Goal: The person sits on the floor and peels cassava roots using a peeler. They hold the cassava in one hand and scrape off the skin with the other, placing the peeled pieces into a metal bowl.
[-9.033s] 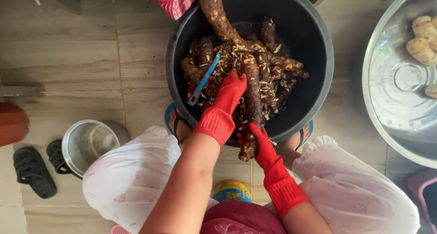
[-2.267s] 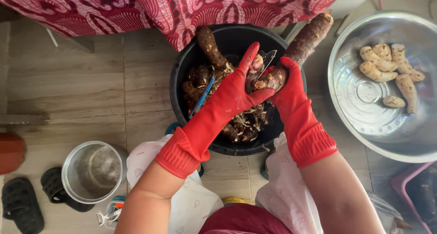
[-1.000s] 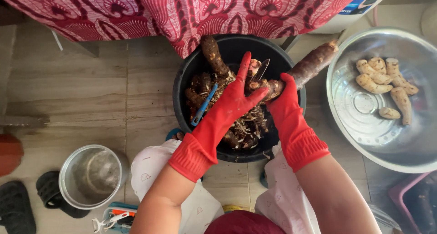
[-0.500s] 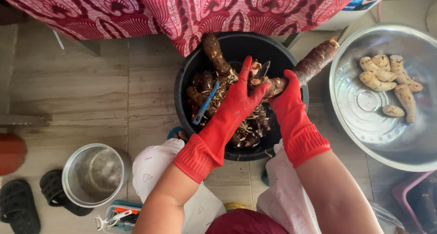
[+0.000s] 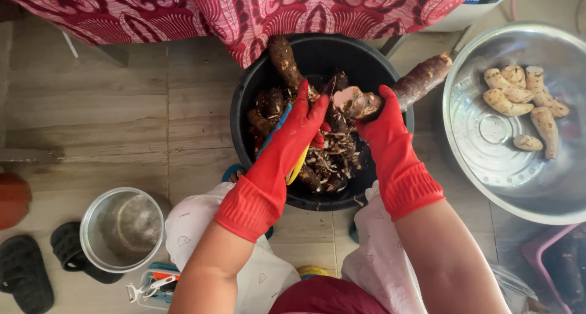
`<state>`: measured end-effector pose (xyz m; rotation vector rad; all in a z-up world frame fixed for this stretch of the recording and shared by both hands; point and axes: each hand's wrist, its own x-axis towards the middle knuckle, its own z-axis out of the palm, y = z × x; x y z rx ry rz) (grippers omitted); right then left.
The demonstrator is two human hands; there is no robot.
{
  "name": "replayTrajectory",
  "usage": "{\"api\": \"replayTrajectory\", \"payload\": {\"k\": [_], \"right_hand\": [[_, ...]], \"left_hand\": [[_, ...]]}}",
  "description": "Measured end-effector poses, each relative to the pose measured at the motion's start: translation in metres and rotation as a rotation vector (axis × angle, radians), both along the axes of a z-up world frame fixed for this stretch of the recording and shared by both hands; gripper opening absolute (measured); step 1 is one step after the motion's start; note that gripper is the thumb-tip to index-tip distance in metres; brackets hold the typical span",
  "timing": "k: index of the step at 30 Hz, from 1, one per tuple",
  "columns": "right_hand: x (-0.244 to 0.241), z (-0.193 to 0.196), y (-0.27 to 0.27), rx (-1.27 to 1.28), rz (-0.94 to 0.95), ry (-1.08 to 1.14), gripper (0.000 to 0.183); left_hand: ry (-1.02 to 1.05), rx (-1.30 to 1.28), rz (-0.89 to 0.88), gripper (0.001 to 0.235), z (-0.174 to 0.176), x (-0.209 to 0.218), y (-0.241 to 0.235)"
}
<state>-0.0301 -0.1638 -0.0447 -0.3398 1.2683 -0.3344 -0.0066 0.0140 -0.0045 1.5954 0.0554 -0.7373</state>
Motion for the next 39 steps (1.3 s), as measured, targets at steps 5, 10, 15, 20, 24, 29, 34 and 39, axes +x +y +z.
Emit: {"api": "replayTrajectory", "payload": {"k": [5, 10, 15, 20, 24, 29, 34, 39], "right_hand": [[-0.003, -0.018, -0.009, 0.063, 0.022, -0.05, 0.058], [0.003, -0.024, -0.009, 0.108, 0.005, -0.091, 0.057], [0.002, -0.027, -0.003, 0.201, -0.002, -0.149, 0.041], [0.001, -0.034, -0.002, 0.193, 0.044, -0.162, 0.04], [0.001, -0.017, 0.003, 0.176, 0.077, -0.156, 0.042], [-0.006, -0.01, 0.002, 0.202, 0.043, -0.135, 0.037], [-0.006, -0.003, 0.008, 0.273, -0.054, -0.165, 0.036], [-0.011, -0.029, 0.0, 0.288, -0.166, -0.137, 0.045]], "left_hand": [[-0.282, 0.058, -0.111, 0.065, -0.004, 0.002, -0.003], [-0.595, 0.239, -0.271, 0.072, 0.006, 0.009, -0.003], [-0.809, 0.38, -0.347, 0.101, -0.004, 0.015, -0.014], [-0.898, 0.5, -0.422, 0.103, -0.015, 0.019, -0.015], [-0.933, 0.562, -0.517, 0.097, -0.019, 0.022, -0.014], [-0.883, 0.548, -0.519, 0.095, -0.031, 0.023, -0.015], [-0.839, 0.515, -0.47, 0.088, -0.036, 0.023, -0.018], [-0.886, 0.523, -0.403, 0.087, -0.046, 0.022, -0.02]]}}
